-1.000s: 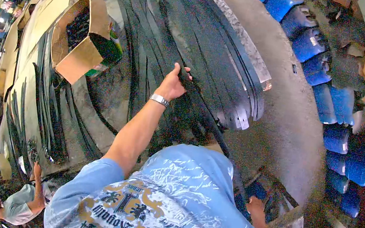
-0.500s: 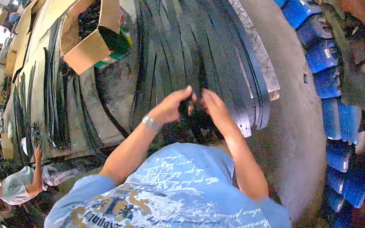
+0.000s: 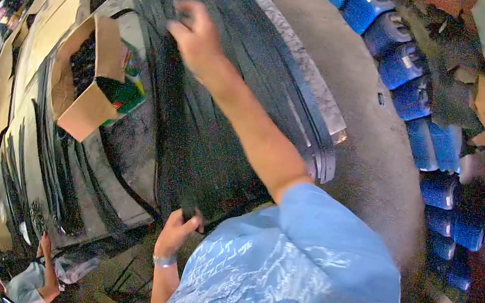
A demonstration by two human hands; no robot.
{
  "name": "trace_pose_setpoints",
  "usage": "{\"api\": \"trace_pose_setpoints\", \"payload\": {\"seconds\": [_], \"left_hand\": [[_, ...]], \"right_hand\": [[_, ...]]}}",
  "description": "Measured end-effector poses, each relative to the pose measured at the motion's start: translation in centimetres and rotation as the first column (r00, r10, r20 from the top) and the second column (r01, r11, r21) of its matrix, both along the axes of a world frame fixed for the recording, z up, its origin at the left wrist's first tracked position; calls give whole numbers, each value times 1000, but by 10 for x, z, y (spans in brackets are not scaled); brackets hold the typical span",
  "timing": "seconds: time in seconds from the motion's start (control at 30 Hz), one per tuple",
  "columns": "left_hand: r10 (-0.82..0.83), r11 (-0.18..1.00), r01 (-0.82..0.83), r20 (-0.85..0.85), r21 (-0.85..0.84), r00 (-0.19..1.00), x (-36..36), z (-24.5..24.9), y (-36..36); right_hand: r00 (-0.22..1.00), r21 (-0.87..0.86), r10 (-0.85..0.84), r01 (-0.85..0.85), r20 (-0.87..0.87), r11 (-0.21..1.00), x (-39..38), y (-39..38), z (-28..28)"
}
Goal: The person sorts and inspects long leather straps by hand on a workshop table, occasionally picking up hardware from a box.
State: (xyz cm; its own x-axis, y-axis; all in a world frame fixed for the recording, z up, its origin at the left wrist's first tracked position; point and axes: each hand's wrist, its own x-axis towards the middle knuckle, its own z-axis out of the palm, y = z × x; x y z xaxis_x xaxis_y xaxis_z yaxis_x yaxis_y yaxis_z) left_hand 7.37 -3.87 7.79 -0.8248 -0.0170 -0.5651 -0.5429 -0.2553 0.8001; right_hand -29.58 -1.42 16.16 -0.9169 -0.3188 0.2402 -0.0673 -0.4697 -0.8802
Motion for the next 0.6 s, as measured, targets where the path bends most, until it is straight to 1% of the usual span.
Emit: {"api": "trace_pose_setpoints", "payload": {"seconds": [0.03,0.07,0.13,0.17,0.2,0.27,0.3,0.33,0.37,0.4,0.43,0.47,0.5,0.53,0.57,0.6], "left_hand": [[29,1000,-29,-15,-11,999,10,-3,1],[60,998,-60,-28,-24,998,17,-4,2],[248,969,-248,-42,12,968,23,-3,4],[340,940,-339,-46,31,939,24,-1,3],[378,925,-380,-78,-8,922,11,-1,-8],[445,884,-459,-145,-87,884,-15,-1,-28],[481,871,-490,-151,-31,864,-36,-3,-41],[516,855,-519,-155,24,843,-58,-5,-54],[522,853,-511,-152,109,839,-74,-18,-73],[596,800,-587,-62,124,800,-95,-22,-82],[499,866,-495,-84,70,862,-108,-52,-106],[511,859,-511,-34,-1,859,-120,-76,-120],[477,868,-483,-73,-115,876,-126,-100,-132],[418,837,-413,-69,-358,906,-129,-114,-137],[355,752,-318,-51,-577,933,-134,-123,-141],[294,619,-202,-14,-759,956,-134,-127,-141]], "right_hand": [[999,-53,18,-21,-51,998,-14,-16,22],[996,-68,5,-12,-90,998,-20,-26,56],[969,-52,-63,53,-240,997,-58,-74,91],[961,56,-71,89,-266,994,-72,-96,102],[952,161,-75,127,-295,979,-81,-106,108],[959,424,-3,128,-283,896,-76,-92,95],[964,545,42,113,-263,831,-67,-85,81],[955,577,137,41,-262,815,-58,-67,54],[929,521,160,41,-334,853,-55,-61,1],[946,613,180,24,-270,790,-25,-27,-25],[950,694,214,2,-226,720,-8,-9,-77],[962,779,258,-97,-86,620,13,17,-116],[953,852,299,-124,-41,509,36,47,-147],[946,889,324,-170,25,425,54,70,-179],[971,913,240,-113,17,392,79,90,-201],[965,939,245,-167,93,302,95,105,-206]]}}
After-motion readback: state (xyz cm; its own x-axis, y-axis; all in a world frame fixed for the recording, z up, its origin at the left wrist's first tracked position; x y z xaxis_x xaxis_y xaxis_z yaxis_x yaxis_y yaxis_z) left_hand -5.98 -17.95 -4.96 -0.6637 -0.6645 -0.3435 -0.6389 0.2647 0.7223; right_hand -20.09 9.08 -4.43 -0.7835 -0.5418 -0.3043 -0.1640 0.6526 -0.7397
